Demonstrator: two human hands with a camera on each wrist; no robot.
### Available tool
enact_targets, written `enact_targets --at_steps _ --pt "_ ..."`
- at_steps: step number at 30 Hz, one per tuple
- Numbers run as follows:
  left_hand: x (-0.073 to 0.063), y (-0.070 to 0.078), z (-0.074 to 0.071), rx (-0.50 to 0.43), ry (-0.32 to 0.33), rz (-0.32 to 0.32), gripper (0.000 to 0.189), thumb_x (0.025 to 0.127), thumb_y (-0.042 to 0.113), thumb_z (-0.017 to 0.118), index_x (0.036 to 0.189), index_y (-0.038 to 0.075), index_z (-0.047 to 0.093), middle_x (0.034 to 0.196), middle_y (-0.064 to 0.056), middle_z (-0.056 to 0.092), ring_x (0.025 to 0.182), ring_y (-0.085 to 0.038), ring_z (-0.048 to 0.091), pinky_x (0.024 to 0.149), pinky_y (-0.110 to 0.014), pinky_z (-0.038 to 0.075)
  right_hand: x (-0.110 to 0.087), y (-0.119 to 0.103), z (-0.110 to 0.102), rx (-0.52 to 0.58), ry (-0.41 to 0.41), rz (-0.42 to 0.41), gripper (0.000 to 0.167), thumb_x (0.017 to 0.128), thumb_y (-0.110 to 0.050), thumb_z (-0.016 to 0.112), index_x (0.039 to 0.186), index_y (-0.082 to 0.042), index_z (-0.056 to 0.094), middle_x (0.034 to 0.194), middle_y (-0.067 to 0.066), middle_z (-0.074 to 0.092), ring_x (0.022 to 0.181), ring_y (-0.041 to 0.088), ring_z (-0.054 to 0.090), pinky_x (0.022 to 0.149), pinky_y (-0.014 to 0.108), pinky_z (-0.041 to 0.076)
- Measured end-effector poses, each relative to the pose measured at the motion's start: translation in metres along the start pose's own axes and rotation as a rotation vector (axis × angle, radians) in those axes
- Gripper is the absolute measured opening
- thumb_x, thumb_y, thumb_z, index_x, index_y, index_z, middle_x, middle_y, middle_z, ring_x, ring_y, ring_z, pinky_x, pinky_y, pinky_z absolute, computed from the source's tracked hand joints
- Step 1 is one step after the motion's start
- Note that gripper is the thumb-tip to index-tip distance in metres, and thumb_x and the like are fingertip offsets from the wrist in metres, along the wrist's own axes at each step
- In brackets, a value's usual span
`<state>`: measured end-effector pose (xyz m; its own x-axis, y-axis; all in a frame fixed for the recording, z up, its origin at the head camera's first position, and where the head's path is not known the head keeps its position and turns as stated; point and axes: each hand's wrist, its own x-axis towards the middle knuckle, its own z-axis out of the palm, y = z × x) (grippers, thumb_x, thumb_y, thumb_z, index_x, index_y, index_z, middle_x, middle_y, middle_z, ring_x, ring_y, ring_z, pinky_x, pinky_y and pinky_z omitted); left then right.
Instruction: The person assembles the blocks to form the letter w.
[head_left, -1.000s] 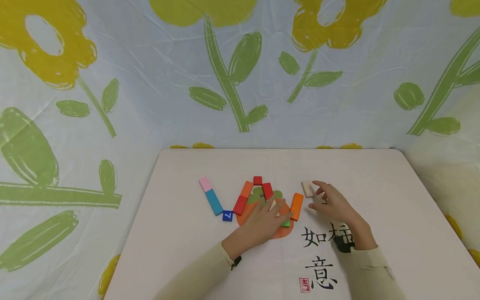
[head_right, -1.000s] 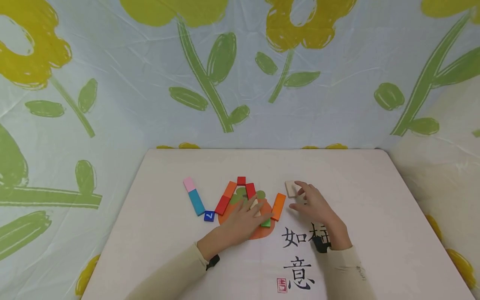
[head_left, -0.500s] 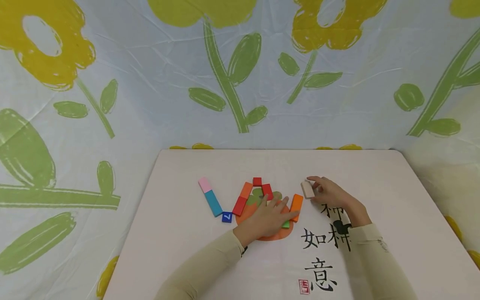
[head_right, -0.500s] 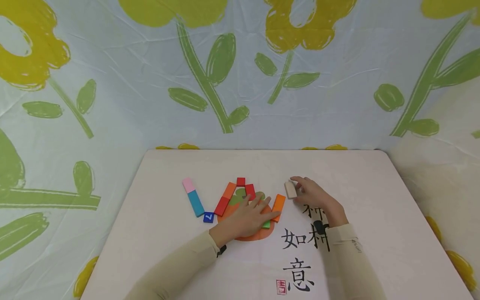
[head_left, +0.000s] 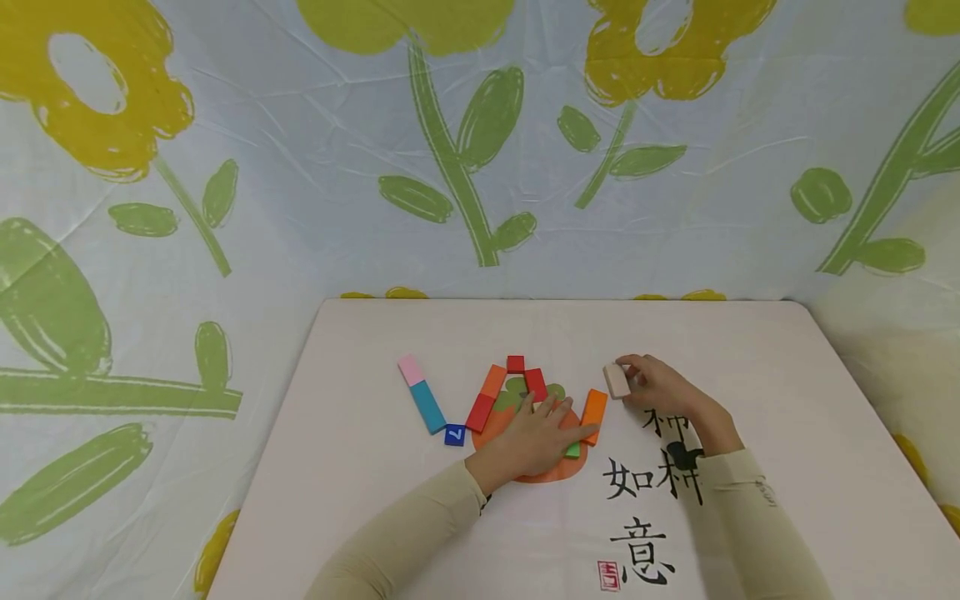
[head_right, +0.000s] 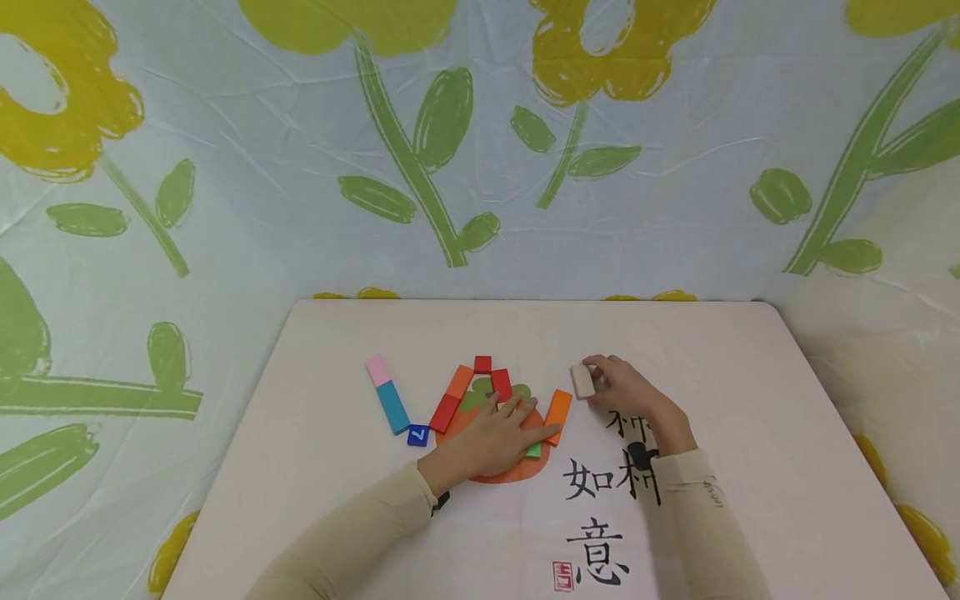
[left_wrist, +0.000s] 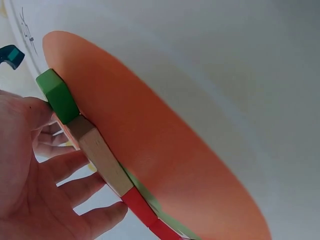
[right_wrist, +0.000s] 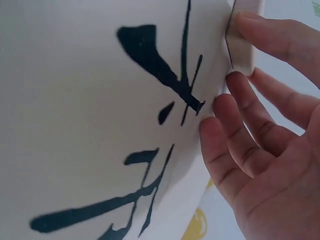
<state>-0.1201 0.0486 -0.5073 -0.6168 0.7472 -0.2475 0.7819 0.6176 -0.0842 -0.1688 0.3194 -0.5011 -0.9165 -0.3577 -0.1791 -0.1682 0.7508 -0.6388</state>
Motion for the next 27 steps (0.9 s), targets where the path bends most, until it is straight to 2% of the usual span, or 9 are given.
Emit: enact_targets --at_steps 4,10,14,27 --pt "0.000 0.000 -0.001 0.001 -0.001 0.001 0.051 0.107 0.045 0.035 0.156 0.050 0.021 0.161 -0.005 0.030 0.146 -0.031 0.031 0.114 -0.056 0.028 0.000 0.002 0.002 0.018 0.033 0.014 0.060 0.088 -0.007 0.075 0.137 0.011 0.046 0.117 0.027 0.058 0.101 0.038 0.057 0.084 0.054 0.051" --pt "-0.001 0.001 -0.002 0.009 -0.002 -0.001 0.052 0.107 0.045 0.035 0.157 0.050 0.021 0.161 -0.005 0.031 0.145 -0.031 0.032 0.113 -0.056 0.028 0.000 0.004 0.007 0.059 0.081 0.067 0.066 0.088 -0.020 0.079 0.137 0.010 0.046 0.120 0.027 0.057 0.100 0.036 0.058 0.080 0.048 0.052" --pt "-0.001 0.000 -0.001 0.010 -0.010 -0.004 0.052 0.107 0.046 0.035 0.157 0.050 0.020 0.161 -0.005 0.030 0.145 -0.031 0.032 0.114 -0.056 0.028 0.001 0.003 0.011 0.085 0.099 0.058 0.065 0.087 -0.019 0.079 0.137 0.010 0.046 0.118 0.026 0.057 0.097 0.034 0.058 0.076 0.044 0.053" --pt "-0.002 0.001 -0.004 -0.006 -0.028 0.003 0.052 0.107 0.044 0.037 0.157 0.050 0.021 0.161 -0.005 0.031 0.146 -0.031 0.031 0.114 -0.057 0.027 0.005 -0.004 0.016 0.157 0.081 0.098 0.063 0.088 -0.020 0.079 0.134 0.009 0.048 0.114 0.021 0.057 0.095 0.030 0.056 0.076 0.038 0.051"
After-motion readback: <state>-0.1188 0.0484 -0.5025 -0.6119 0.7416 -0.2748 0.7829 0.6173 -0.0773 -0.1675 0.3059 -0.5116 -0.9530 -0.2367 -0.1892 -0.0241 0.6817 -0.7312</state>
